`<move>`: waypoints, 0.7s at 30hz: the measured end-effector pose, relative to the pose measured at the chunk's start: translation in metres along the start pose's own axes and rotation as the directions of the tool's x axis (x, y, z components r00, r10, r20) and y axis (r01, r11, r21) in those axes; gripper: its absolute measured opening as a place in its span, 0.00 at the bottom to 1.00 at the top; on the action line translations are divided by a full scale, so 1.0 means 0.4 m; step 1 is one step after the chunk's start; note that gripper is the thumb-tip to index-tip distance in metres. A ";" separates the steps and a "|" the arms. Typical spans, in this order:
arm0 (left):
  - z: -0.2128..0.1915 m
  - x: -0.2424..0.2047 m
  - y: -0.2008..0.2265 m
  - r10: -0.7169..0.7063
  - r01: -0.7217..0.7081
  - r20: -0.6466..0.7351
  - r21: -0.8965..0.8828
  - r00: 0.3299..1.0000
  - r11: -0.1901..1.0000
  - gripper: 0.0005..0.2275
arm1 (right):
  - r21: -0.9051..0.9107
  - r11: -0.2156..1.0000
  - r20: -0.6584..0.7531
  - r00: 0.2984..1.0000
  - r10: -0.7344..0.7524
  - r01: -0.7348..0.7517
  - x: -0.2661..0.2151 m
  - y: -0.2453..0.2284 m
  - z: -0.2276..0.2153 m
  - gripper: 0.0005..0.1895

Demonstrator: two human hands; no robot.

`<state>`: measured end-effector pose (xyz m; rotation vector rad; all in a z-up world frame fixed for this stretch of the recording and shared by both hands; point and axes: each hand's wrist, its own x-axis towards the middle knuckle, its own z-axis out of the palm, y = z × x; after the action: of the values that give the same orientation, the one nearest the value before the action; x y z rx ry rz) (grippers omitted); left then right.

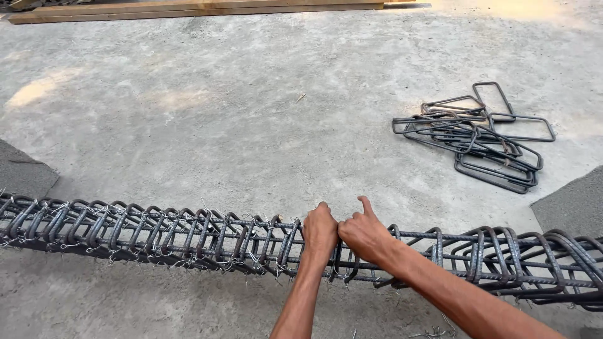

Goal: Tying metal wires to secure rebar stirrups to longitudinal bars using a manual twisting tool

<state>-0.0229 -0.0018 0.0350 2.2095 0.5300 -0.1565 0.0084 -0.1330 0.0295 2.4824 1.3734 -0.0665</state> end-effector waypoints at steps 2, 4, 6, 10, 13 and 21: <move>0.028 0.027 -0.050 0.012 -0.011 -0.020 0.029 1.000 1.000 0.14 | -0.009 1.000 0.015 1.000 -0.018 0.018 0.009 0.014 -0.016 0.14; 0.043 0.047 -0.083 0.026 -0.023 -0.048 0.057 0.999 0.998 0.14 | -0.022 0.999 0.024 0.999 -0.039 0.040 0.009 0.025 -0.022 0.14; 0.052 0.060 -0.097 0.023 -0.021 -0.039 0.069 0.999 0.997 0.14 | -0.029 0.999 0.003 0.999 -0.032 0.032 -0.004 0.036 -0.012 0.15; 0.053 0.063 -0.091 0.018 -0.015 -0.020 0.130 1.000 0.991 0.15 | -0.038 0.999 -0.035 0.999 0.014 -0.016 0.002 0.041 0.028 0.14; 0.058 0.062 -0.088 0.020 -0.023 0.016 0.163 1.000 0.986 0.13 | -0.065 0.997 -0.052 0.998 0.029 -0.032 0.000 0.045 0.022 0.13; 0.017 0.024 -0.055 0.027 -0.024 -0.039 0.091 0.999 0.996 0.12 | -0.187 0.976 -0.060 0.990 -0.126 0.113 0.036 0.054 -0.024 0.10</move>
<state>-0.0230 0.0084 0.0125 2.3110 0.5255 -0.1251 0.0332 -0.1291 0.0409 2.2702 1.4858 0.1187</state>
